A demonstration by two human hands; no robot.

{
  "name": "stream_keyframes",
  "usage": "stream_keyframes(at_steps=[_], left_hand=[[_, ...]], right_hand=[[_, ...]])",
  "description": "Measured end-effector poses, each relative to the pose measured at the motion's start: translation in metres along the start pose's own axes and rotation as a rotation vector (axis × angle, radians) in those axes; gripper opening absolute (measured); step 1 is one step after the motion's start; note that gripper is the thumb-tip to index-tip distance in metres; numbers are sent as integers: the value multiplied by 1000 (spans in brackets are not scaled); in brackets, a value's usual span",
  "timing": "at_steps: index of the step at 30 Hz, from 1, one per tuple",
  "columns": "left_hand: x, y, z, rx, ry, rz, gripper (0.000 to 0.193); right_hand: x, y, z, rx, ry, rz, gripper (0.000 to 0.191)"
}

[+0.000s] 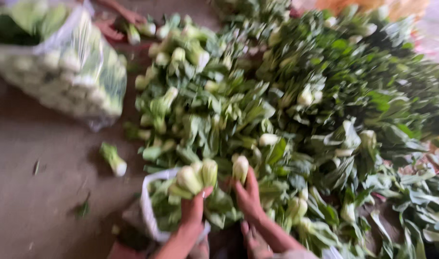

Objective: The person sits on the floor among large piles of leafy green vegetables and packs them into clear plastic bags. They gather individual bok choy heads, align them in their hands, place them into a bag, and press the contents down to fit more.

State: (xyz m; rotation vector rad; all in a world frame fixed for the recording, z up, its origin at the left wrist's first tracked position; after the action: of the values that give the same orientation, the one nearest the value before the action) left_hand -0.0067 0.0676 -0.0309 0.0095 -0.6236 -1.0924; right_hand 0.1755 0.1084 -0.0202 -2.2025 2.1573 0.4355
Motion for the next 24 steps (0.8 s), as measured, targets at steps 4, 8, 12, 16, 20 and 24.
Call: stream_keyframes(at_steps=[4,8,12,16,20,24], left_hand=[[6,3,7,106,122,-44,55],[24,7,17,-21,221,-79,49],[36,19,11,-151,265,-81,49],[43,23,1,-249,311,-116,43],[51,21,3,-336,465,-207,75],[60,16,2,-437,413,-347,111]], right_hand=[[3,3,-3,-170,164,54,32],[16,14,8,28,162,-27,36],[22,26,19,58,74,-127,60],[32,32,36,-130,196,-155,85],[36,31,34,-250,66,-376,120],[41,25,26,-300,132,-561,156]])
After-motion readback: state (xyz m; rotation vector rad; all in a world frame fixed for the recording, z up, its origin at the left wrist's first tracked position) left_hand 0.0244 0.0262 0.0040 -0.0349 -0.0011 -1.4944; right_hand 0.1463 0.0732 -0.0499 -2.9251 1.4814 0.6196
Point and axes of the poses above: each hand's wrist, its own x-axis away from the middle knuckle, its own y-axis out of the palm, z = x × y, the point moved 4 cm from there along -x, towards the middle knuckle, and after that the axes turned 6 degrees about -y, right-handed, at the moved point
